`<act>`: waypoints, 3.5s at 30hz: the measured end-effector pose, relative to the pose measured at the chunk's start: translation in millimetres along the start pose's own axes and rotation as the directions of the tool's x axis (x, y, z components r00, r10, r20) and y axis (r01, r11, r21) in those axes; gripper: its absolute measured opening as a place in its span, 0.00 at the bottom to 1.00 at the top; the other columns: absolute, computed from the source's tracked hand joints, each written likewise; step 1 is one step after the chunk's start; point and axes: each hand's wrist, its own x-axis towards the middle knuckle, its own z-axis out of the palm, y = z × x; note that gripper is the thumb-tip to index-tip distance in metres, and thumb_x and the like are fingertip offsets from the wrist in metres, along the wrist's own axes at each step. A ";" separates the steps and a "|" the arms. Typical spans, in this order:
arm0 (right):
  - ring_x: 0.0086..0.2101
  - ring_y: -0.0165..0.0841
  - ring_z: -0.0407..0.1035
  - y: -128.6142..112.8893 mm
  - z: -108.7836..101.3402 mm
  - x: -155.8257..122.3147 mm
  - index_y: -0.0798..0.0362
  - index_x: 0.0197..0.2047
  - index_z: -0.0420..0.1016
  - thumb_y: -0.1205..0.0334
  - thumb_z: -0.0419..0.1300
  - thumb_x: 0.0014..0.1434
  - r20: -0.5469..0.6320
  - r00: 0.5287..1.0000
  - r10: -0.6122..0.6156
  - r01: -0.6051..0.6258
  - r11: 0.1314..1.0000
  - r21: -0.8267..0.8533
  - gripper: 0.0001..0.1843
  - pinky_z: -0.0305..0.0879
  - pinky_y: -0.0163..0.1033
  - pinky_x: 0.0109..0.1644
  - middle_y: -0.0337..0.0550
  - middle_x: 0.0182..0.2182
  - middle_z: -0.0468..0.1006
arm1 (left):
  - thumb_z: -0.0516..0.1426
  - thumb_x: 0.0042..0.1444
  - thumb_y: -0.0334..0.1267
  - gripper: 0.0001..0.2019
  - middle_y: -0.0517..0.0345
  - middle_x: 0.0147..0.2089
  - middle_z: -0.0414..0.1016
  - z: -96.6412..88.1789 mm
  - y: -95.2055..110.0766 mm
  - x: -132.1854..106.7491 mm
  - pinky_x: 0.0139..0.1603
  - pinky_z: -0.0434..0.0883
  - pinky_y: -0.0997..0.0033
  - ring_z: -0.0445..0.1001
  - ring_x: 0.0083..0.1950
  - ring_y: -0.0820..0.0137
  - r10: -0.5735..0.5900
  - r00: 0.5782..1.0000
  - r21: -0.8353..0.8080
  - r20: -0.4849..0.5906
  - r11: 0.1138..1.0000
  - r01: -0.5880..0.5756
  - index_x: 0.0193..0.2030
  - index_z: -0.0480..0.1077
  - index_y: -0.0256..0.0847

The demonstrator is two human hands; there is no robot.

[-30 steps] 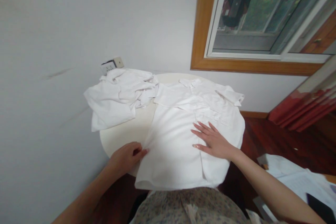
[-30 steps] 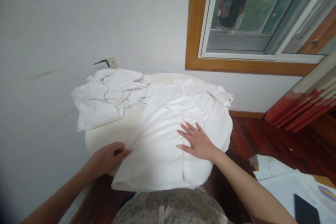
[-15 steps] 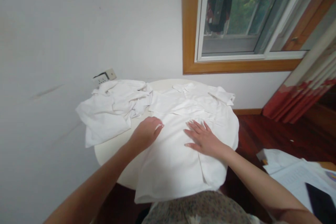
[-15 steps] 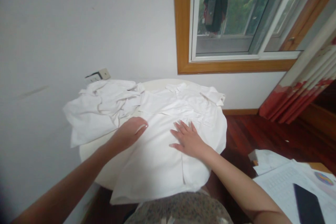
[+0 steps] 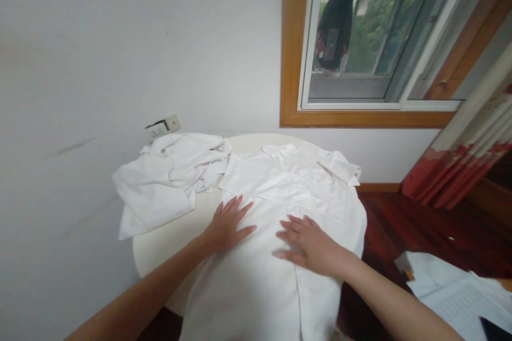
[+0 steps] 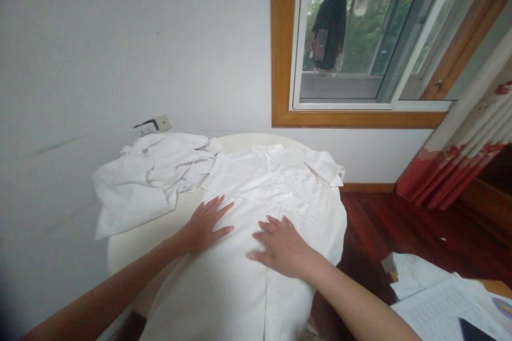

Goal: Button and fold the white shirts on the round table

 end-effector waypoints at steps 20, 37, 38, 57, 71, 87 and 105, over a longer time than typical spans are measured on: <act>0.68 0.46 0.30 85.6 8.7 93.1 0.43 0.71 0.45 0.29 0.36 0.59 -0.036 0.943 0.330 -0.331 0.931 -0.156 0.44 0.25 0.62 0.66 0.43 0.70 0.38 | 0.43 0.49 0.73 0.44 0.56 0.74 0.40 22.4 -30.7 98.5 0.67 0.38 0.37 0.40 0.73 0.50 -0.234 0.942 -0.040 0.241 0.967 0.251 0.70 0.48 0.54; 0.68 0.45 0.33 81.4 10.6 86.5 0.46 0.70 0.47 0.30 0.35 0.61 -0.070 0.957 0.282 -0.289 0.944 -0.159 0.43 0.28 0.62 0.66 0.47 0.70 0.42 | 0.43 0.64 0.54 0.29 0.45 0.69 0.55 57.6 -89.7 150.7 0.68 0.52 0.57 0.53 0.70 0.59 -0.272 0.962 0.023 0.020 0.962 0.272 0.66 0.58 0.40; 0.68 0.45 0.34 81.4 11.0 86.1 0.46 0.70 0.47 0.31 0.35 0.61 -0.072 0.957 0.282 -0.290 0.944 -0.159 0.42 0.28 0.62 0.66 0.47 0.70 0.42 | 0.43 0.64 0.54 0.30 0.44 0.69 0.55 59.1 -92.8 152.5 0.68 0.52 0.57 0.52 0.70 0.58 -0.285 0.958 0.026 0.018 0.958 0.284 0.66 0.58 0.39; 0.67 0.42 0.36 37.5 17.5 186.4 0.51 0.70 0.48 0.42 0.35 0.67 -0.114 0.961 0.253 -0.269 0.951 -0.153 0.34 0.32 0.56 0.67 0.48 0.69 0.44 | 0.46 0.63 0.42 0.22 0.45 0.60 0.69 52.3 -88.6 152.1 0.64 0.60 0.61 0.65 0.63 0.60 -0.322 0.937 0.011 -0.138 0.945 0.326 0.57 0.70 0.37; 0.67 0.38 0.42 96.0 11.1 102.0 0.48 0.68 0.54 0.45 0.37 0.68 -0.156 0.956 0.248 -0.275 0.943 -0.186 0.31 0.37 0.52 0.68 0.45 0.68 0.49 | 0.45 0.61 0.38 0.21 0.48 0.59 0.71 44.7 -84.8 149.2 0.62 0.63 0.62 0.67 0.60 0.63 -0.306 0.939 0.050 -0.154 0.947 0.317 0.55 0.72 0.39; 0.57 0.36 0.63 141.8 -27.1 27.2 0.52 0.57 0.72 0.54 0.43 0.67 -0.239 0.961 0.142 -0.152 0.988 -0.024 0.24 0.56 0.43 0.62 0.45 0.56 0.72 | 0.45 0.62 0.40 0.22 0.48 0.61 0.68 55.7 -96.3 149.4 0.64 0.61 0.61 0.65 0.63 0.60 -0.263 0.958 0.049 -0.117 0.962 0.270 0.58 0.69 0.39; 0.40 0.38 0.72 236.1 -117.2 39.9 0.51 0.43 0.77 0.55 0.47 0.65 -0.570 0.498 0.653 -0.839 0.529 -0.127 0.18 0.60 0.36 0.38 0.51 0.40 0.79 | 0.45 0.62 0.40 0.22 0.44 0.60 0.69 54.7 -96.5 151.3 0.63 0.61 0.62 0.67 0.61 0.60 -0.237 0.963 0.098 -0.126 0.963 0.250 0.58 0.70 0.38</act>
